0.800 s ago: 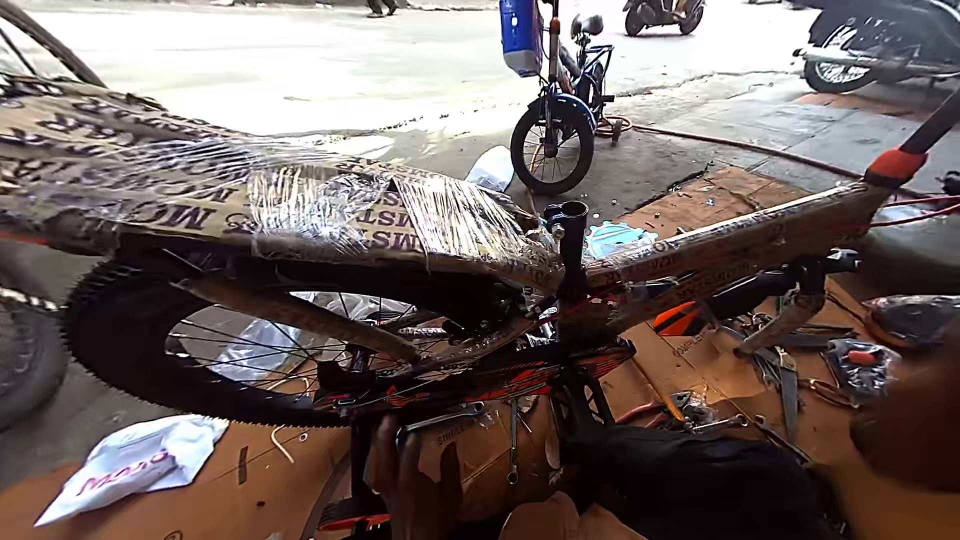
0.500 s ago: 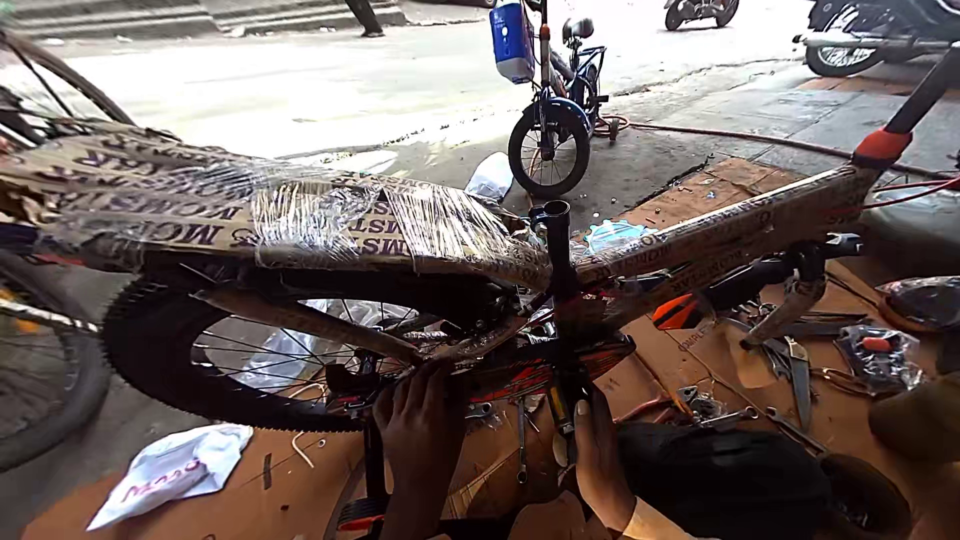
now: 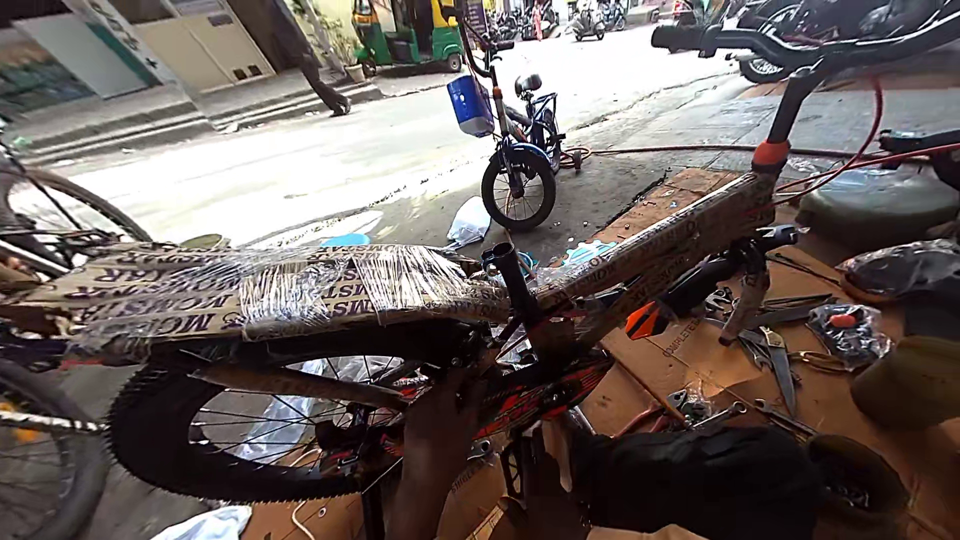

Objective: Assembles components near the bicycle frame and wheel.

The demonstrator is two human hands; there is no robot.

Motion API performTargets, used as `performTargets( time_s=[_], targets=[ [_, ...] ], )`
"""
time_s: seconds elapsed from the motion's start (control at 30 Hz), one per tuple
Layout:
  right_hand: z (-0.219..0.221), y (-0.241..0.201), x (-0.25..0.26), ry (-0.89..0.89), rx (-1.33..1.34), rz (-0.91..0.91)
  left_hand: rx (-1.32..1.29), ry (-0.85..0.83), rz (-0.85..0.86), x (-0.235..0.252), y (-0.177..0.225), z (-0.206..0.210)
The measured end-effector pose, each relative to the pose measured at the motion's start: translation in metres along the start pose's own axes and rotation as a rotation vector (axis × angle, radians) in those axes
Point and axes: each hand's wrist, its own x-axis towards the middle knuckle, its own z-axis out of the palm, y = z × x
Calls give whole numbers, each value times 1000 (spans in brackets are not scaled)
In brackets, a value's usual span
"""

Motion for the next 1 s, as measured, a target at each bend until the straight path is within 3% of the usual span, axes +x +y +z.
performTargets(
  time_s=[0.1,0.2,0.27,0.33,0.43,0.57,0.73,0.87,1.0],
  targets=[
    [10,27,14,70,49,-43,-24,111,40,6,9,5],
    [0,41,15,11,1,-74,-183,141,63,-2,2,14],
    [-23,35,14,-9,47,-67,-451,64,4,-4,3,14],
    [-41,21,11,-30,232,-107,-909,10,-89,-4,10,14],
    [-54,-9,7,-180,498,-193,-1322,83,-228,1,24,17],
    [-53,-43,5,-270,555,-241,-1442,174,-287,7,35,20],
    [-52,-44,4,-279,511,-247,-1448,185,-309,6,34,21],
    [-67,-27,16,-49,222,-418,-1510,175,-303,2,34,18],
    [-103,-20,25,426,-26,-501,-1395,119,-132,-11,37,18]
  ],
)
